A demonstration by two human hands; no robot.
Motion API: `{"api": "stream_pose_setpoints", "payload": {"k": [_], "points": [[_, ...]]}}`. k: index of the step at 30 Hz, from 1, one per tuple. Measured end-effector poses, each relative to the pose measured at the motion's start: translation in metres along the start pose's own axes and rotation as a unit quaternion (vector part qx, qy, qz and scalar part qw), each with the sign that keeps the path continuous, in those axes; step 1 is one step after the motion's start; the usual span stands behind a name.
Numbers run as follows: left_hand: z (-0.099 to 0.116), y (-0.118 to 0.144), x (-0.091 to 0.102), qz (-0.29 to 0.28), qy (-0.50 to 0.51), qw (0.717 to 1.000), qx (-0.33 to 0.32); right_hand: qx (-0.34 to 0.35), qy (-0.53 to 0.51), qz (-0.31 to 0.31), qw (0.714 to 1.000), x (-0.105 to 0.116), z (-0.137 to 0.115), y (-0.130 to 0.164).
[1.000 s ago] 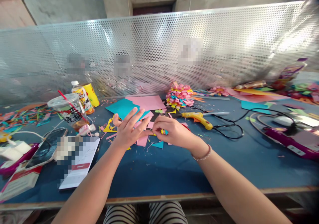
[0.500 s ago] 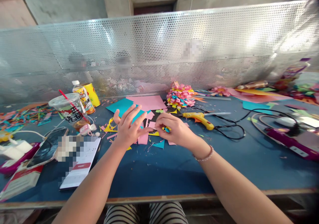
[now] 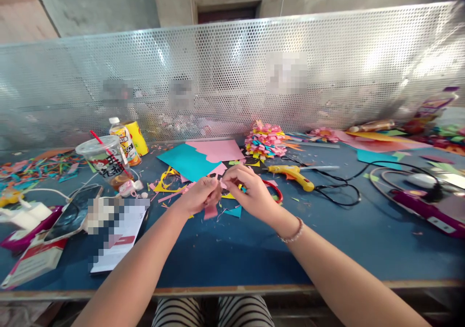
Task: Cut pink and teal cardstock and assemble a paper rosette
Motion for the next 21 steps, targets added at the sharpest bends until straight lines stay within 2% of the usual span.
{"api": "stream_pose_setpoints", "payload": {"k": [2, 5, 9, 15, 21], "points": [[-0.005, 0.0, -0.004, -0.039, 0.061, 0.997, 0.017, -0.007, -0.012, 0.009, 1.0, -0.003, -0.001, 0.001], [-0.013, 0.0, -0.006, -0.06, 0.103, 0.992, 0.034, 0.003, -0.023, 0.012, 1.0, -0.007, -0.004, 0.002], [-0.021, -0.002, -0.007, -0.063, 0.12, 0.99, 0.048, 0.016, -0.01, 0.016, 1.0, -0.008, -0.009, 0.002], [-0.023, -0.004, -0.009, -0.036, 0.124, 0.991, 0.022, 0.054, 0.041, 0.042, 0.997, -0.008, -0.012, 0.004], [-0.028, -0.002, -0.008, -0.036, 0.137, 0.99, 0.015, 0.075, 0.087, 0.062, 0.991, -0.008, -0.014, 0.006]]}}
Point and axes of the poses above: each hand's wrist, its own y-axis away from the middle knuckle, its own x-axis out of the back of the hand, z = x × y, the point moved 2 cm from there along -y, towards the middle knuckle, and after that the axes turned 11 degrees about -z, right-handed, at the moved point
